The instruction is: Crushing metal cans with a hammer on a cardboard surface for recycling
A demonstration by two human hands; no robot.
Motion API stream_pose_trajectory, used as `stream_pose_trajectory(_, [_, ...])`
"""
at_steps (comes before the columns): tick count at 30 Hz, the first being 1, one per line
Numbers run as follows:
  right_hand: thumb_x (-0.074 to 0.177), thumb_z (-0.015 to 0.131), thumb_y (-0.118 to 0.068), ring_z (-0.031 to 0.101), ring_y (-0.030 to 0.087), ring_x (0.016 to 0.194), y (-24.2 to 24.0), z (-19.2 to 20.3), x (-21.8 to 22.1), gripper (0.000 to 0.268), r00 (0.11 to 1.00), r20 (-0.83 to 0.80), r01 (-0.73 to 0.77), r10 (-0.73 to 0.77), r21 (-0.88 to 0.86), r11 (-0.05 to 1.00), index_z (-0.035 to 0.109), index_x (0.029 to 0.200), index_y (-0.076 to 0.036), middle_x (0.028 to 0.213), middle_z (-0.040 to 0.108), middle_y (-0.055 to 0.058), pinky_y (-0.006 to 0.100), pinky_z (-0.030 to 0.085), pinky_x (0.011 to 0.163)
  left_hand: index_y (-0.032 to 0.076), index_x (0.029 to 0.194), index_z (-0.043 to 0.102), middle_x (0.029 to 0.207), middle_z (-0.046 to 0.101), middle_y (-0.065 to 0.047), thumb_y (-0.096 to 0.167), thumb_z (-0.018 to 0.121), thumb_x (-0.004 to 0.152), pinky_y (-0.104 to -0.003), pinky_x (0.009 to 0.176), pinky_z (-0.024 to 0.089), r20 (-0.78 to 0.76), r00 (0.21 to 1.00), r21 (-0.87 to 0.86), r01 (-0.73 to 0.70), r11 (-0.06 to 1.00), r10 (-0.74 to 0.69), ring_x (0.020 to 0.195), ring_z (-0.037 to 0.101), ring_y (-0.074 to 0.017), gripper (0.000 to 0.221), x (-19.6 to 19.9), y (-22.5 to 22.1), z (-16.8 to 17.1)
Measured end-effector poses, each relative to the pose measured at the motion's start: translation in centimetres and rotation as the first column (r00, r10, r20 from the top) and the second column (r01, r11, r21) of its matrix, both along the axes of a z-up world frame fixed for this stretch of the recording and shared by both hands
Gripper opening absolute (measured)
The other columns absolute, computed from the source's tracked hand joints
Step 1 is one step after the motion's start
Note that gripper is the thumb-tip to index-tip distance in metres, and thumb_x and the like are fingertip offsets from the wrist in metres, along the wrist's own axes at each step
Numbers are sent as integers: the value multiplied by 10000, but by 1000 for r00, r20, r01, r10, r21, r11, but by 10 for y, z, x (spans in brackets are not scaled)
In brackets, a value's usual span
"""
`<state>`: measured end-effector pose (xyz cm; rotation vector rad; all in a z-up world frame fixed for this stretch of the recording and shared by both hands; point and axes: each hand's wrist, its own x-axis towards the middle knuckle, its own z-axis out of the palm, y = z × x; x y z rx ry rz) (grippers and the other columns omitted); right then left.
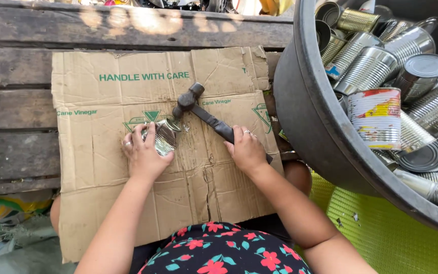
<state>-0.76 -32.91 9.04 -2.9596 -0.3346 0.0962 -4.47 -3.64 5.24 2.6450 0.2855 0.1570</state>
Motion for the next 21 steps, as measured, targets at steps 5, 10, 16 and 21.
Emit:
stream_pose_trajectory(5, [911, 702, -350, 703, 440, 957, -2, 32, -11, 465, 970, -236, 148, -63, 361, 921, 603, 1272, -76, 1025, 677, 211, 519, 564, 780, 157, 1575, 442, 1465, 492, -67, 481, 866, 616, -594, 1120, 327, -1, 1000, -81, 23, 996, -23, 1368, 340, -403, 1098, -13, 20, -1])
stream_pose_trajectory(10, [968, 662, -182, 593, 174, 456, 1, 24, -44, 203, 867, -499, 445, -2, 771, 456, 672, 1068, -5, 552, 599, 90, 287, 507, 423, 91, 1458, 574, 1385, 530, -96, 487, 918, 558, -529, 1141, 350, 178, 983, -96, 55, 994, -37, 1324, 387, -408, 1042, -23, 29, -15])
stream_pose_trajectory(16, [905, 741, -77, 603, 165, 488, -6, 17, -67, 198, 826, -562, 534, 30, 799, 275, 624, 1050, -7, 627, 557, 81, 287, 543, 407, 68, 1426, 603, 1343, 485, -95, 536, 922, 546, -515, 1144, 348, 262, 965, -136, 49, 990, -12, 1308, 367, -396, 1046, -22, 30, -20])
stream_pose_trajectory(21, [916, 657, -20, 575, 197, 456, 9, 74, -74, 209, 868, -472, 417, 154, 862, 289, 581, 1105, 27, 574, 537, 120, 332, 541, 408, 81, 1397, 633, 1336, 513, -80, 542, 917, 548, -519, 1161, 339, 238, 971, -132, 19, 991, 13, 1325, 374, -398, 1007, -20, 27, -18])
